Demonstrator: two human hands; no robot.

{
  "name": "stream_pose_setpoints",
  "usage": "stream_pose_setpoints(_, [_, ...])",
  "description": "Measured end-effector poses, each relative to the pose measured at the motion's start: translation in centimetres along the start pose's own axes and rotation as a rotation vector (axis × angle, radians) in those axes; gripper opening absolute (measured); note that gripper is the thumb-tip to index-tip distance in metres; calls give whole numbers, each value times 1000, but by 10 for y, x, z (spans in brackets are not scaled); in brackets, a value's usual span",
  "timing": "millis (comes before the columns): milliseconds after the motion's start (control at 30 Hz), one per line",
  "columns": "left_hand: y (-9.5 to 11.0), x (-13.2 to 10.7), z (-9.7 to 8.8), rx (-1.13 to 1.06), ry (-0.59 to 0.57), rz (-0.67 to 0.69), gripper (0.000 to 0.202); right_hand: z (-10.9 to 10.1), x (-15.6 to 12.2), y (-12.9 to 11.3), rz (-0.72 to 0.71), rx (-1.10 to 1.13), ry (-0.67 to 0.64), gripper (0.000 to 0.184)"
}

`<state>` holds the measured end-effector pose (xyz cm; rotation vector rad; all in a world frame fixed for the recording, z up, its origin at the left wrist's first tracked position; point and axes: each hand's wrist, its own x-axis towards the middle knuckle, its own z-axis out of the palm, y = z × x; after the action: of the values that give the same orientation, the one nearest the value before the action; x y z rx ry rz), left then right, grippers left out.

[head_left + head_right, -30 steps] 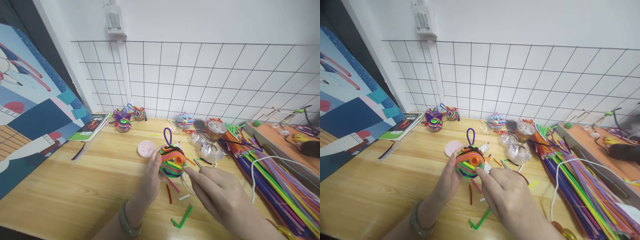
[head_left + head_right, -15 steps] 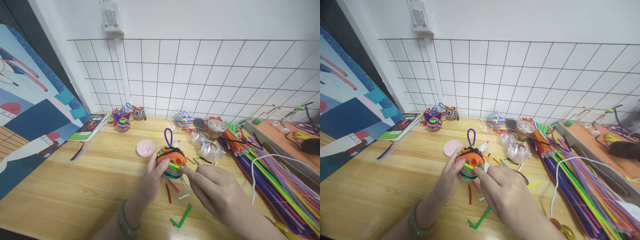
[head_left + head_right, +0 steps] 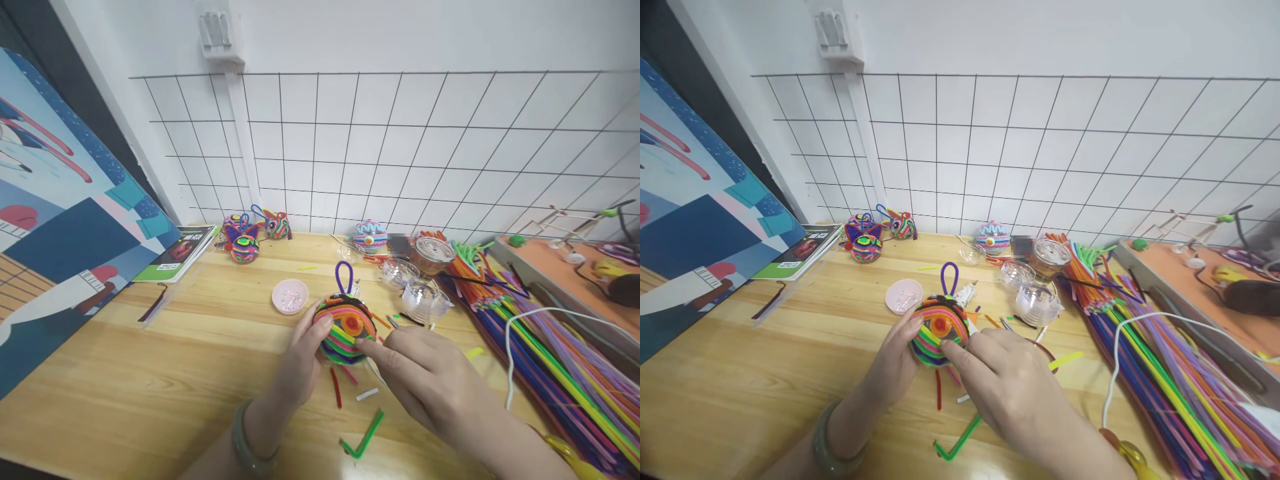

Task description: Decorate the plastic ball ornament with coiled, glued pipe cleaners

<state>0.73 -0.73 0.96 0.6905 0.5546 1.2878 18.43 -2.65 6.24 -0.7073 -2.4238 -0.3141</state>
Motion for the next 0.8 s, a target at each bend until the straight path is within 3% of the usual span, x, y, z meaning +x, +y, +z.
stream_pose_setpoints(133, [-2,1,-3,4,15,-29,31,-1,-1,4,-16,30,-31,27])
stream_pose_setpoints(300, [-3,2,-6,7,-61,-26,30,0,-4,12,-18,88,-88,27])
stream_pose_setpoints(600, [-2,2,-7,-36,-151,-47,30,-6,-3,12,-15,137,-11,23])
stream_pose_setpoints(800, [-1,1,-7,-32,-139,-63,31,-11,-5,13,-7,103,-49,27])
